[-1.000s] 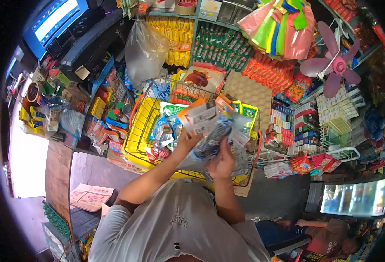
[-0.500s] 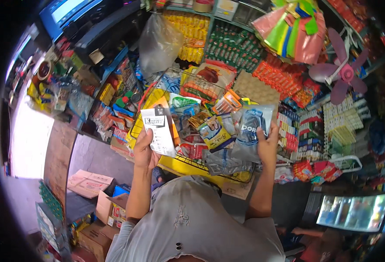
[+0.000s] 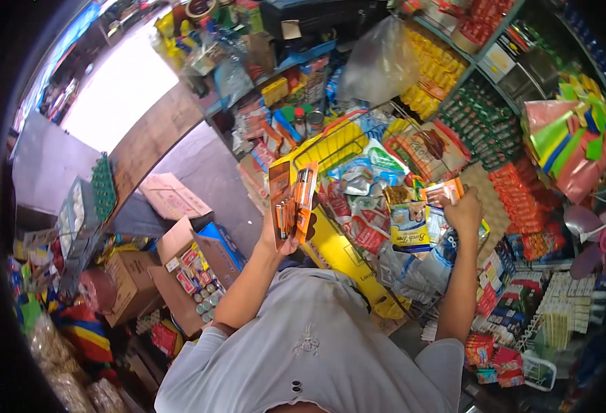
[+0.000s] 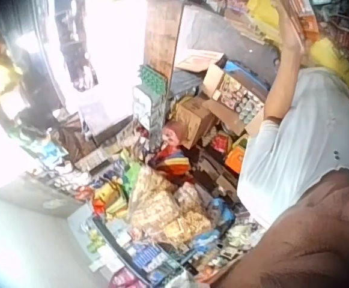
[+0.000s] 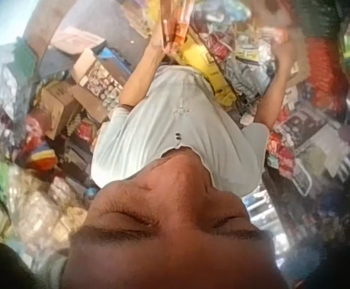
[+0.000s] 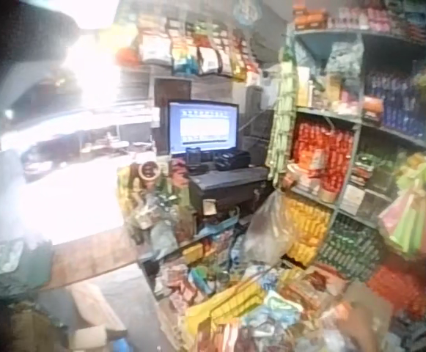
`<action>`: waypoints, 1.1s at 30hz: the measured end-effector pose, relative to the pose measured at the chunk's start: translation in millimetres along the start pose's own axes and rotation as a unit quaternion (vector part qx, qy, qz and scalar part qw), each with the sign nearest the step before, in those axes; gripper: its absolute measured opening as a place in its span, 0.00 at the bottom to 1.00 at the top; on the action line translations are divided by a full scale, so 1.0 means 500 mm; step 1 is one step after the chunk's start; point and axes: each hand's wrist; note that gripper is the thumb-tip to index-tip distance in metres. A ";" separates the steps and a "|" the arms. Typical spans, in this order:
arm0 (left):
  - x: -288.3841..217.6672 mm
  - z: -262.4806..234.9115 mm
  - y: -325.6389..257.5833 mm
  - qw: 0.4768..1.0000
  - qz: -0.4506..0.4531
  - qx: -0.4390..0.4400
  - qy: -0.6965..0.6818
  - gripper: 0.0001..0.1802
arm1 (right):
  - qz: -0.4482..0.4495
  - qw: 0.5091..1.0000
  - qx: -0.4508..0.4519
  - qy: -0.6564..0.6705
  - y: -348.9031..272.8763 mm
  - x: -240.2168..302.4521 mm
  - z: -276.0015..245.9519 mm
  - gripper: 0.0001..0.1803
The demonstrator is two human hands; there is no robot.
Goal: The person picks up various grocery items, including cans, packets, and boxes from a shelf and a basket, and packs them into a cardboard box.
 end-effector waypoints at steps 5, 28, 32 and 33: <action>-0.027 -0.048 -0.024 0.991 0.014 0.127 0.032 0.50 | -0.033 0.993 -0.023 0.108 -0.005 -0.006 0.004 0.28; -0.085 -0.040 -0.183 0.994 0.063 0.048 0.078 0.36 | -0.093 0.648 -0.022 0.756 -0.431 0.383 -0.092 0.30; -0.117 -0.115 -0.197 0.976 0.061 0.206 -0.025 0.41 | -0.048 0.517 0.162 0.839 -0.512 0.480 -0.101 0.31; -0.116 -0.109 -0.210 0.988 0.101 0.116 0.026 0.42 | -0.015 0.501 0.201 0.841 -0.535 0.497 -0.095 0.30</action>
Point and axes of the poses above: each hand's wrist, its own y-axis towards the middle knuckle, its own z-axis out of the palm, x = y × z, and after that the axes turned 2 degrees about -y, right-handed
